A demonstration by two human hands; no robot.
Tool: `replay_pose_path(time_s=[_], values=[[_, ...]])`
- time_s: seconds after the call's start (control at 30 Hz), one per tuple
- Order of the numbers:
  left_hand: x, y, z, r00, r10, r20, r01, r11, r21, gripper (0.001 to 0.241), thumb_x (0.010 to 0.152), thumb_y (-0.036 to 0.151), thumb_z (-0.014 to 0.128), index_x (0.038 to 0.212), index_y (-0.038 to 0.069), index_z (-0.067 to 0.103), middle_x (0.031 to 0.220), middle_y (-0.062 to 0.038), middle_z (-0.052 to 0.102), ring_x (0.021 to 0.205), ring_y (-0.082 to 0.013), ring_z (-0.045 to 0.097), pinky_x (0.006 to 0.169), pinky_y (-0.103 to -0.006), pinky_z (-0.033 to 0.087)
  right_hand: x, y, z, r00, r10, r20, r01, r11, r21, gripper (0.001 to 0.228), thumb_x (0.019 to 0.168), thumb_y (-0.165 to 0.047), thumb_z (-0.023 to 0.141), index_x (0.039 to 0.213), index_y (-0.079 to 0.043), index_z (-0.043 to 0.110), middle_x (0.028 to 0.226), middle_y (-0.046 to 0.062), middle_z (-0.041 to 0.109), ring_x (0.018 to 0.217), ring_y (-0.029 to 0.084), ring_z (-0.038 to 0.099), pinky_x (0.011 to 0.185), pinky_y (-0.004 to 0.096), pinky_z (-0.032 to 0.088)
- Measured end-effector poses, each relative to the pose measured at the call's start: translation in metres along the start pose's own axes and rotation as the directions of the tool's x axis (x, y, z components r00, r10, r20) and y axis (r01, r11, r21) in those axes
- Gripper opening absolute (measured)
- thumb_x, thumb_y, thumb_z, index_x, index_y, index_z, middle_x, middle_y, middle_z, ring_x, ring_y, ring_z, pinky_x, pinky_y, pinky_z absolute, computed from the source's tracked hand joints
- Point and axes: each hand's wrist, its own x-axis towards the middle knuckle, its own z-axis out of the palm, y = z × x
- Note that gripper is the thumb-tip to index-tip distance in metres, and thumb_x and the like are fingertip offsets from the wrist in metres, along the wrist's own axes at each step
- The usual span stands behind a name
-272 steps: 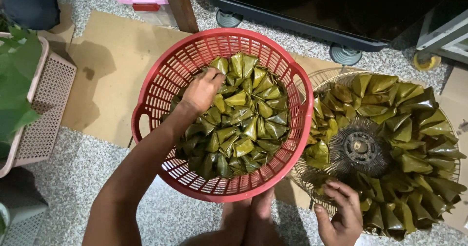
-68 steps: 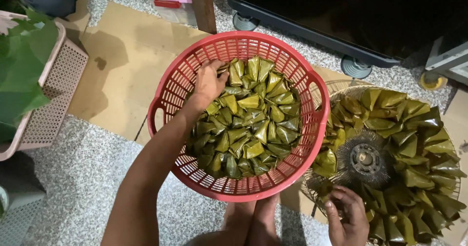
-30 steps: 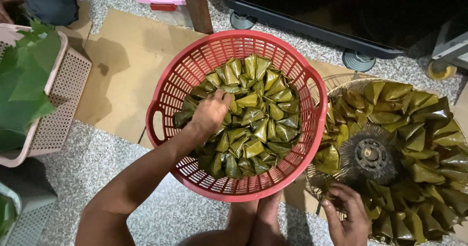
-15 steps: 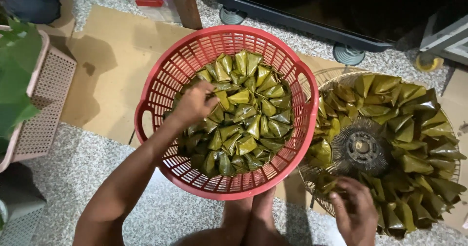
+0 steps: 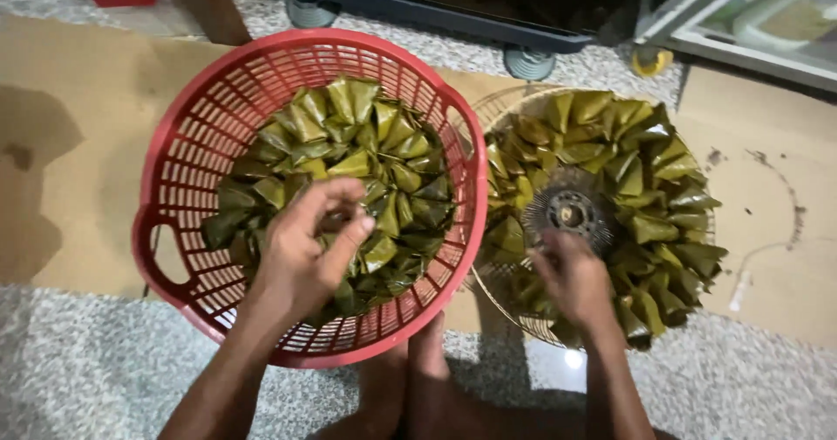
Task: Organizing banana-leaf wrapped food items by transferring them from a red plastic basket to a circular tray.
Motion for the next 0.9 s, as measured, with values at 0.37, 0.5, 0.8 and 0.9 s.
replay_pose_path(time_s=[0.37,0.5,0.8,0.9], values=[[-0.013,-0.016,0.024,0.989,-0.043,0.144,0.066,0.985,-0.162,0.034,0.088,0.012,0.074,0.12,-0.001,0.068,0.097,-0.021,0.072,0.096,-0.0333,0.074,0.081,-0.0439,0.061,0.039,0.018,0.067,0.88,0.295,0.372,-0.269,0.955,-0.121,0.053,0.092,-0.027,0.072,0.133,-0.007,0.044,0.137,0.031,0.061,0.12,0.053,0.063,0.104,0.068,0.045],[-0.013,-0.017,0.021,0.985,-0.036,0.166,0.06,0.988,-0.142,0.032,0.088,0.009,0.074,0.118,-0.002,0.069,0.096,-0.023,0.071,0.096,-0.038,0.075,0.079,-0.0469,0.062,0.028,0.027,0.078,0.887,0.286,0.362,-0.243,0.957,-0.161,0.054,0.09,-0.031,0.075,0.132,-0.012,0.046,0.134,0.022,0.067,0.12,0.047,0.066,0.108,0.066,0.043],[-0.018,-0.02,0.018,0.985,-0.004,0.173,0.022,0.994,-0.106,0.034,0.087,0.008,0.074,0.119,-0.002,0.07,0.09,-0.023,0.071,0.088,-0.0392,0.076,0.074,-0.0449,0.063,-0.005,-0.019,0.02,0.991,0.102,-0.088,-0.061,0.921,0.384,0.045,0.086,-0.005,0.083,0.113,0.004,0.048,0.112,0.036,0.067,0.106,0.058,0.065,0.092,0.077,0.047],[-0.022,-0.008,0.018,0.953,-0.023,0.303,0.015,0.999,0.029,0.033,0.089,0.022,0.065,0.118,0.007,0.066,0.1,-0.009,0.072,0.085,-0.0191,0.069,0.068,-0.0326,0.06,-0.029,-0.031,0.012,0.987,0.017,-0.162,0.092,0.76,0.644,0.053,0.079,-0.001,0.078,0.111,-0.009,0.035,0.13,0.023,0.063,0.113,0.037,0.072,0.086,0.05,0.069]])
